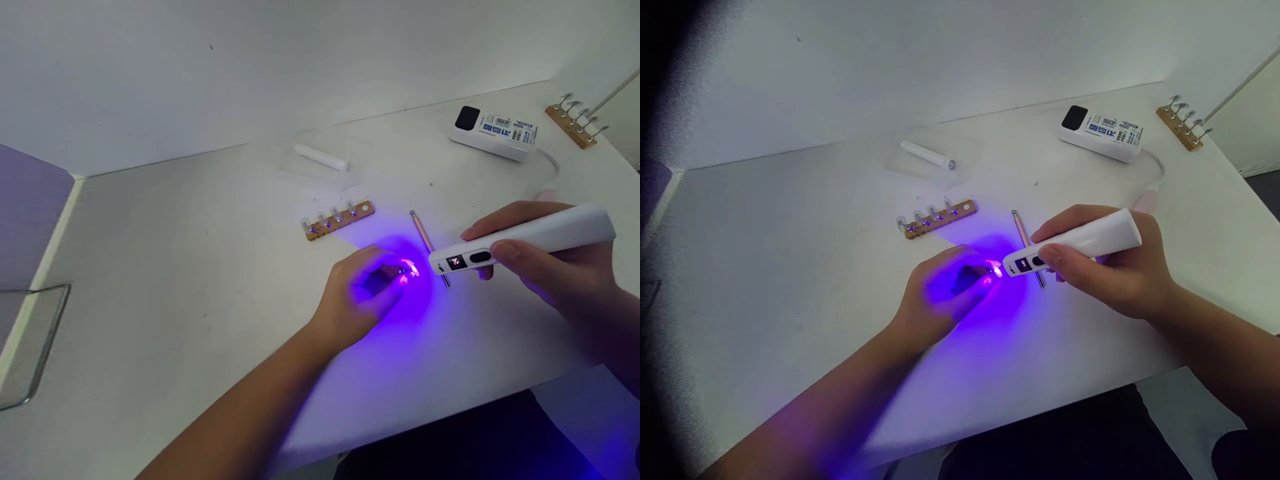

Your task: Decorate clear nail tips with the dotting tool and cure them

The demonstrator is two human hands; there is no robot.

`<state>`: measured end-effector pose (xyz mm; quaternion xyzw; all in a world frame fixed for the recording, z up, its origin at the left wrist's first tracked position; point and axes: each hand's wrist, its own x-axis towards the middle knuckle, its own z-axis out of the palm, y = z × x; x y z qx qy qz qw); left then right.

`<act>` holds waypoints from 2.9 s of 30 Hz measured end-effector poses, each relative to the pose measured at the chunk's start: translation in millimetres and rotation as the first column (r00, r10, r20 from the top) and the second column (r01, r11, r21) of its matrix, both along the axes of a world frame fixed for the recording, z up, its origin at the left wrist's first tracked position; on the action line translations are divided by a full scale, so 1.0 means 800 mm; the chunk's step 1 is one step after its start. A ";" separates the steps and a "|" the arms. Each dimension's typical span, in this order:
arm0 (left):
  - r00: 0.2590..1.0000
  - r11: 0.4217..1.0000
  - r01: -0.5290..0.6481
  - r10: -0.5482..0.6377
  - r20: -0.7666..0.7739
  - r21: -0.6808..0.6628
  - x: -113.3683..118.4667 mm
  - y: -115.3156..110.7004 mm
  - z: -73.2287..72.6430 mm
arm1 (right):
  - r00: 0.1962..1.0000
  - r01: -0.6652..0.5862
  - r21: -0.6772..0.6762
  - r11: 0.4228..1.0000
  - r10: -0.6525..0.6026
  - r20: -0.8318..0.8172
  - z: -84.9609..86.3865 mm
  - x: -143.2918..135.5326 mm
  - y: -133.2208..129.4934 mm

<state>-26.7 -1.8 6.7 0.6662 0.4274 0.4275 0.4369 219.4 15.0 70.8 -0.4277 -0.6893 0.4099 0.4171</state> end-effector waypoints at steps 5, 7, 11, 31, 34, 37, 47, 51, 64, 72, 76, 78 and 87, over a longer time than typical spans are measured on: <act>1.000 1.000 0.002 -0.002 -0.002 -0.005 0.001 0.001 0.001 | 1.000 0.006 -0.007 1.000 -0.006 0.006 0.001 0.000 0.001; 1.000 1.000 0.004 -0.004 0.002 -0.008 0.001 0.001 0.002 | 1.000 0.010 -0.014 1.000 -0.010 0.000 0.001 -0.001 0.001; 1.000 1.000 0.002 -0.002 0.003 -0.017 0.001 0.001 0.002 | 1.000 0.014 -0.021 1.000 -0.014 -0.006 0.002 -0.002 0.000; 1.000 1.000 0.014 -0.014 -0.012 -0.025 0.000 0.000 0.001 | 1.000 -0.015 -0.046 0.999 0.015 0.006 0.004 -0.003 0.002; 1.000 1.000 0.012 -0.013 -0.019 -0.015 0.000 0.000 0.001 | 1.000 -0.021 -0.041 0.999 0.021 0.004 0.005 -0.003 0.003; 1.000 1.000 0.012 -0.012 -0.013 -0.014 0.000 0.000 0.001 | 1.000 -0.017 -0.037 0.999 0.016 -0.005 0.004 -0.003 0.003; 1.000 0.999 0.020 -0.020 -0.002 -0.036 0.000 0.000 -0.001 | 1.000 -0.016 -0.024 1.000 0.016 -0.012 0.004 -0.005 0.002; 1.000 0.999 0.021 -0.020 0.005 -0.048 0.000 0.000 -0.001 | 1.000 -0.006 -0.025 1.000 0.006 0.000 0.001 -0.002 0.001; 1.000 0.998 0.026 -0.026 0.005 -0.051 0.000 -0.001 -0.001 | 1.000 -0.017 -0.035 0.999 0.017 -0.007 0.001 -0.001 0.001; 1.000 0.999 0.023 -0.023 -0.002 -0.028 0.001 0.000 0.001 | 1.000 -0.016 -0.032 0.999 0.016 0.018 0.001 0.000 0.001; 1.000 0.999 0.027 -0.027 0.000 -0.029 0.000 0.000 -0.001 | 1.000 -0.023 -0.036 0.999 0.023 0.005 0.001 -0.001 0.001; 1.000 0.999 0.029 -0.029 0.005 -0.035 0.000 0.000 -0.002 | 1.000 -0.021 -0.030 0.999 0.021 -0.005 0.001 -0.001 0.001; 1.000 0.999 0.030 -0.030 0.006 -0.032 0.000 0.000 -0.001 | 1.000 -0.020 -0.024 1.000 0.020 0.011 0.000 0.001 0.001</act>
